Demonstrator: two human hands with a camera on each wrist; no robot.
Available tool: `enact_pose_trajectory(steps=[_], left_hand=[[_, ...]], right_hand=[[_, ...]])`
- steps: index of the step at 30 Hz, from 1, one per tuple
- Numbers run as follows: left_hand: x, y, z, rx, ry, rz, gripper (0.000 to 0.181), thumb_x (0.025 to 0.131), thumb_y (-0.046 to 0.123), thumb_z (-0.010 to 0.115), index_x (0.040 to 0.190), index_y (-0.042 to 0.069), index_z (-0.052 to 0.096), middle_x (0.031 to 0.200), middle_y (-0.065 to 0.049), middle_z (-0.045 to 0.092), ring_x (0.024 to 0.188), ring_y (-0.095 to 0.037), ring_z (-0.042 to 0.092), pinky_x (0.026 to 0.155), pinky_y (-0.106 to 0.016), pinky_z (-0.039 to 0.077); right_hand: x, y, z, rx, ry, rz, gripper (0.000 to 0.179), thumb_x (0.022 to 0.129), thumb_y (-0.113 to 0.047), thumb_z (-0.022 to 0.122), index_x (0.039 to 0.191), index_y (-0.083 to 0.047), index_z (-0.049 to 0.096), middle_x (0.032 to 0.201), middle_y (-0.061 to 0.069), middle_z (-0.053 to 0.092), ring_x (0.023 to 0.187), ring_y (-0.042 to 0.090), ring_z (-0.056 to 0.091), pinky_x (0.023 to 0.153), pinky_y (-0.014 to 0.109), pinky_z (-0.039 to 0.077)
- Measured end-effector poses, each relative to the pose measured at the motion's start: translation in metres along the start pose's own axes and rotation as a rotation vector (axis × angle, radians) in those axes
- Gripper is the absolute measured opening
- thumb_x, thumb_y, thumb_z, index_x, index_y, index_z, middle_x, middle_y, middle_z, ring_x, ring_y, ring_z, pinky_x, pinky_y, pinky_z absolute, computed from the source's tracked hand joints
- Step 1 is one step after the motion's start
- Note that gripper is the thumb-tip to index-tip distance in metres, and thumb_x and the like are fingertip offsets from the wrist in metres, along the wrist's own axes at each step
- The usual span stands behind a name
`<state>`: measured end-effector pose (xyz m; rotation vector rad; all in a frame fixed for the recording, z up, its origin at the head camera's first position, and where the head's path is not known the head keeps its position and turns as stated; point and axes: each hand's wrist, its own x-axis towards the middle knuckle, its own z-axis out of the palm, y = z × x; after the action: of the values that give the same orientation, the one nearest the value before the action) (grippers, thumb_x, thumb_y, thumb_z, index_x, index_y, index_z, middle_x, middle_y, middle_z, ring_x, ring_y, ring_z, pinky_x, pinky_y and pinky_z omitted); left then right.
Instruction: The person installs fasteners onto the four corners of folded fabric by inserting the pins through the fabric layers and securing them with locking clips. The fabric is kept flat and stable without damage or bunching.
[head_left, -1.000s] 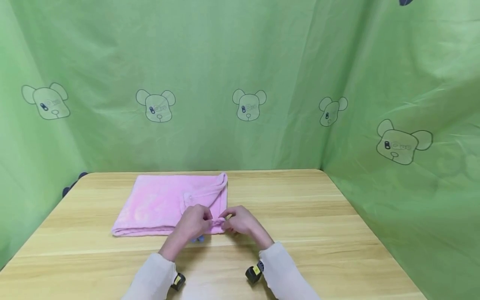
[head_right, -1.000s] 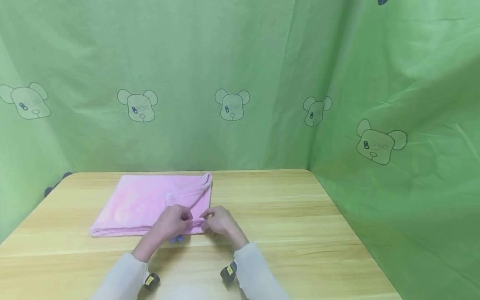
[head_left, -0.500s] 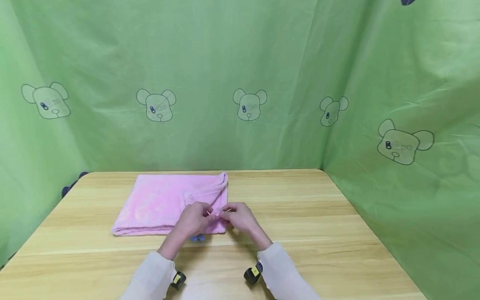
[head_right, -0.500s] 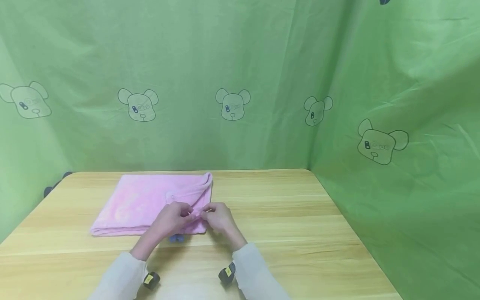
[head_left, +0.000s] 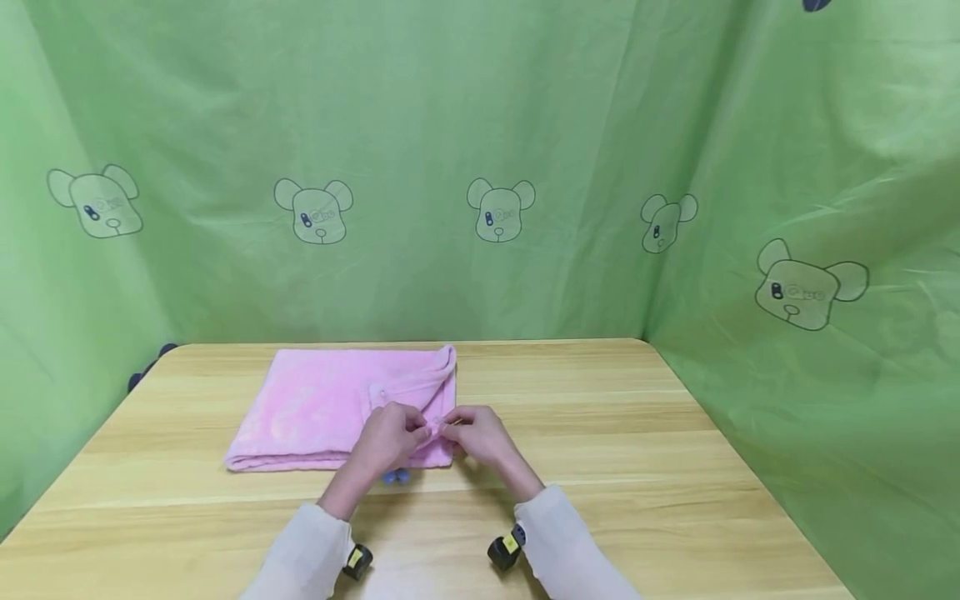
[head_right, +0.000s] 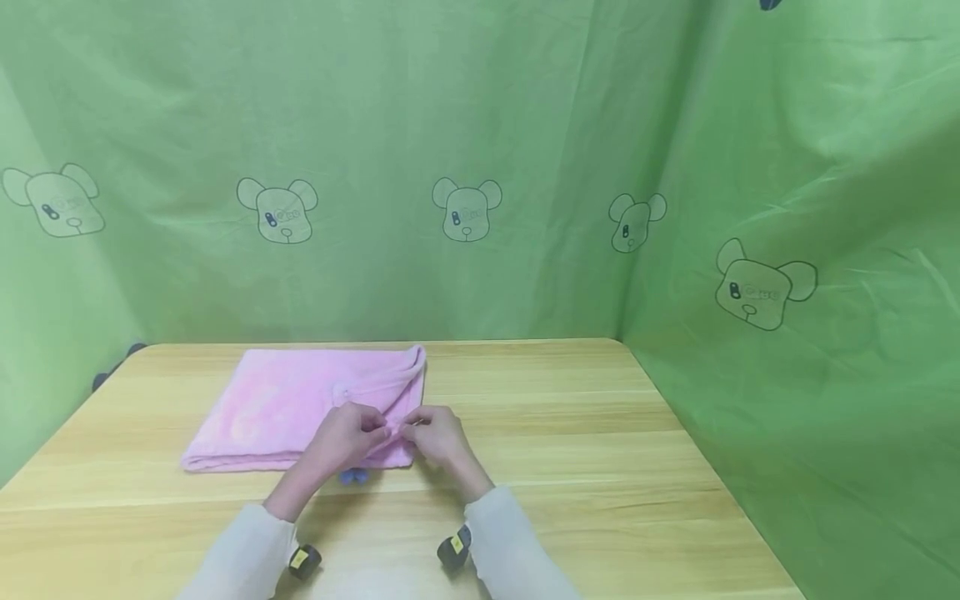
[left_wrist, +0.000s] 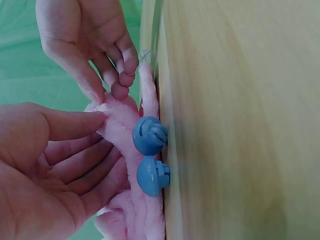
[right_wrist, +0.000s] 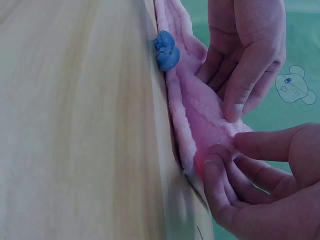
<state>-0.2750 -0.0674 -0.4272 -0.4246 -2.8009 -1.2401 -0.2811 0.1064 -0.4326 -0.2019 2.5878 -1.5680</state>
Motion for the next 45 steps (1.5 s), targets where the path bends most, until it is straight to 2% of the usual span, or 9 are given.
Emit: enact_pose_trajectory(steps=[3, 6, 9, 13, 16, 20, 28, 35, 45], left_hand=[[0.000, -0.002, -0.001, 0.002, 0.005, -0.004, 0.009, 0.089, 0.007, 0.074, 0.080, 0.007, 0.074, 0.070, -0.001, 0.070, 0.055, -0.010, 0.054, 0.057, -0.026, 0.047], [0.001, -0.003, -0.001, 0.005, 0.017, 0.001, 0.008, 0.088, 0.007, 0.073, 0.081, 0.007, 0.075, 0.070, -0.003, 0.070, 0.056, -0.011, 0.055, 0.058, -0.027, 0.047], [0.001, -0.004, -0.002, 0.012, 0.033, 0.007, 0.007, 0.088, 0.007, 0.073, 0.081, 0.007, 0.074, 0.070, -0.003, 0.070, 0.057, -0.012, 0.055, 0.059, -0.028, 0.048], [0.002, -0.003, -0.003, 0.014, 0.043, 0.013, 0.009, 0.088, 0.007, 0.073, 0.079, 0.007, 0.074, 0.069, -0.001, 0.069, 0.057, -0.012, 0.054, 0.060, -0.028, 0.047], [0.003, -0.003, -0.003, 0.017, 0.048, 0.027, 0.010, 0.088, 0.006, 0.072, 0.078, 0.007, 0.073, 0.067, 0.000, 0.068, 0.056, -0.011, 0.053, 0.059, -0.028, 0.046], [0.004, -0.003, -0.002, 0.022, 0.053, 0.031, 0.011, 0.088, 0.006, 0.072, 0.077, 0.007, 0.073, 0.066, 0.000, 0.068, 0.056, -0.011, 0.053, 0.059, -0.028, 0.047], [0.004, -0.003, -0.002, 0.031, 0.049, 0.015, 0.012, 0.088, 0.008, 0.072, 0.076, 0.008, 0.073, 0.066, 0.001, 0.067, 0.056, -0.011, 0.053, 0.060, -0.028, 0.046], [0.004, -0.005, -0.002, 0.032, 0.046, 0.012, 0.012, 0.088, 0.008, 0.072, 0.076, 0.008, 0.073, 0.065, 0.001, 0.067, 0.056, -0.012, 0.053, 0.059, -0.028, 0.046], [0.003, -0.006, -0.003, 0.029, 0.038, 0.008, 0.012, 0.088, 0.008, 0.072, 0.075, 0.007, 0.072, 0.064, 0.002, 0.065, 0.055, -0.011, 0.052, 0.057, -0.027, 0.044]], right_hand=[[0.000, -0.003, -0.003, 0.014, -0.002, 0.004, 0.017, 0.094, -0.008, 0.066, 0.104, 0.003, 0.074, 0.090, 0.019, 0.073, 0.076, 0.025, 0.069, 0.069, 0.037, 0.059], [-0.001, -0.007, -0.011, 0.011, 0.036, 0.007, 0.019, 0.095, -0.008, 0.064, 0.106, 0.004, 0.073, 0.091, 0.023, 0.072, 0.077, 0.029, 0.069, 0.070, 0.036, 0.059], [0.000, -0.009, -0.022, -0.088, 0.116, -0.008, 0.019, 0.097, -0.009, 0.061, 0.105, 0.002, 0.073, 0.090, 0.019, 0.073, 0.076, 0.025, 0.068, 0.069, 0.032, 0.056], [0.000, -0.006, -0.037, -0.276, 0.202, -0.013, 0.019, 0.096, -0.010, 0.059, 0.105, -0.003, 0.074, 0.094, 0.011, 0.074, 0.078, 0.019, 0.065, 0.067, 0.030, 0.051], [0.000, -0.002, -0.046, -0.342, 0.187, 0.019, 0.021, 0.090, -0.006, 0.060, 0.107, -0.005, 0.074, 0.096, 0.011, 0.073, 0.079, 0.020, 0.064, 0.067, 0.031, 0.051], [0.001, 0.005, -0.051, -0.371, 0.135, 0.063, 0.022, 0.084, -0.004, 0.065, 0.104, -0.004, 0.074, 0.094, 0.011, 0.074, 0.078, 0.021, 0.065, 0.068, 0.032, 0.052], [0.004, 0.016, -0.043, -0.420, 0.099, 0.098, 0.019, 0.077, 0.000, 0.068, 0.092, -0.009, 0.074, 0.091, 0.008, 0.070, 0.074, 0.021, 0.057, 0.063, 0.028, 0.044], [0.003, 0.018, -0.037, -0.462, 0.119, 0.084, 0.014, 0.074, 0.002, 0.073, 0.083, -0.009, 0.072, 0.094, 0.012, 0.071, 0.074, 0.023, 0.055, 0.060, 0.029, 0.043], [0.001, 0.014, -0.034, -0.485, 0.120, 0.067, 0.015, 0.078, 0.003, 0.060, 0.081, -0.008, 0.069, 0.082, 0.008, 0.067, 0.065, 0.020, 0.054, 0.053, 0.026, 0.042]])
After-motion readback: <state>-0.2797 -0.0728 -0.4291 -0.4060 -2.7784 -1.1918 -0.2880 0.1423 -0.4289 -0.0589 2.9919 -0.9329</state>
